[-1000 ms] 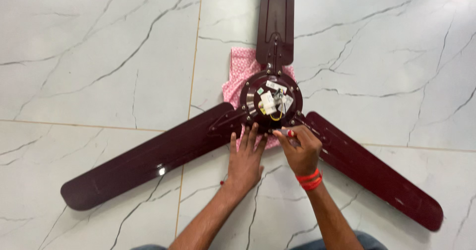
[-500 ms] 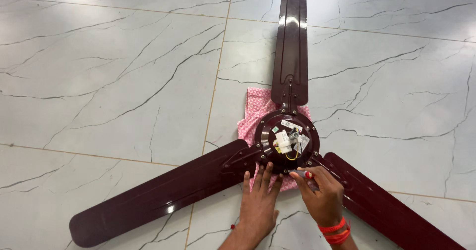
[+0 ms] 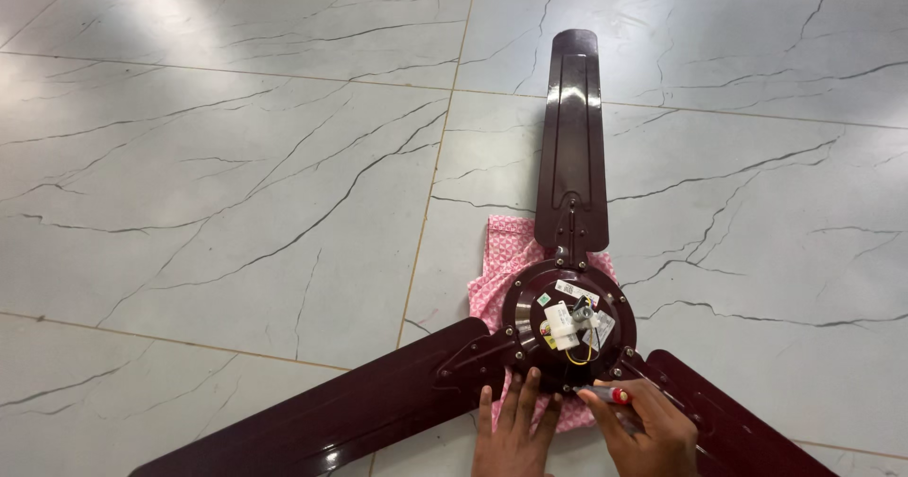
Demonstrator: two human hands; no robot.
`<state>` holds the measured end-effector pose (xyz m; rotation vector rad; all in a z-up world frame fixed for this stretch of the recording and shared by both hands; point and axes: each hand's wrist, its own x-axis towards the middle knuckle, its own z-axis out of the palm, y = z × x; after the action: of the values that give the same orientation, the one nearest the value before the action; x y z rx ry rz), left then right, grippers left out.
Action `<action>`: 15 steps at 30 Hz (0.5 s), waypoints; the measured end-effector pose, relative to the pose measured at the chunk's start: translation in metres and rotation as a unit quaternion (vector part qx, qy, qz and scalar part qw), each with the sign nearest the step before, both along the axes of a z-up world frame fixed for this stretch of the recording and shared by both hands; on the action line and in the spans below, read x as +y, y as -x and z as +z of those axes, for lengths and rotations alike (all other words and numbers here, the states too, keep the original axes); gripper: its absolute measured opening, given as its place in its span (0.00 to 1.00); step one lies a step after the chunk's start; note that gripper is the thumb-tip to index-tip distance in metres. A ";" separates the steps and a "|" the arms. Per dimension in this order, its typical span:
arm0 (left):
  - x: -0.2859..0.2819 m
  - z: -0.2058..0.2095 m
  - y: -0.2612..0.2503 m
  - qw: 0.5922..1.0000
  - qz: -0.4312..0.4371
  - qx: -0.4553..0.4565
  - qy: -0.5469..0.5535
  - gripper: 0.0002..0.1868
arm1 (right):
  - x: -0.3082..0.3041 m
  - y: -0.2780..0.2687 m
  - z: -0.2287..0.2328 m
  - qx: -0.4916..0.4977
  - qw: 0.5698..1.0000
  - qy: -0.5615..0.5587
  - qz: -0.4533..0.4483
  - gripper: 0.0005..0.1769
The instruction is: The person is repairing a ceiling fan by using a screwdriver to tighten screws on the fan's central hub. The fan is placed on a cloth on the floor, and the person works on the electrical components inside the hub.
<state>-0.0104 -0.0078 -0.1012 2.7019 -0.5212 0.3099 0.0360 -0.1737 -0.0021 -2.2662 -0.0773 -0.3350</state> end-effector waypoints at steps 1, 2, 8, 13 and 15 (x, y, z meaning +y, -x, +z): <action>0.003 0.005 -0.008 0.996 -0.012 0.088 -0.008 0.55 | 0.003 -0.007 0.001 -0.021 1.000 0.003 0.004 0.11; 0.004 0.011 -0.016 0.984 -0.022 0.176 -0.016 0.55 | 0.003 -0.017 0.004 -0.042 0.999 0.007 0.007 0.11; 0.011 0.068 0.007 0.970 -0.018 0.229 -0.079 0.53 | 0.008 0.009 0.021 -0.021 1.000 0.010 0.018 0.11; 0.009 0.073 0.004 0.958 -0.023 0.281 -0.048 0.53 | 0.008 0.009 0.015 -0.055 0.998 0.000 0.004 0.12; 0.009 0.047 -0.009 0.958 -0.019 0.279 -0.059 0.52 | 0.003 -0.001 -0.004 -0.042 0.999 -0.004 -0.005 0.11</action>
<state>-0.0012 0.0008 -0.0541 2.7121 -0.4271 -0.4991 0.0372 -0.1704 -0.0056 -2.2457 -0.1082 -0.4357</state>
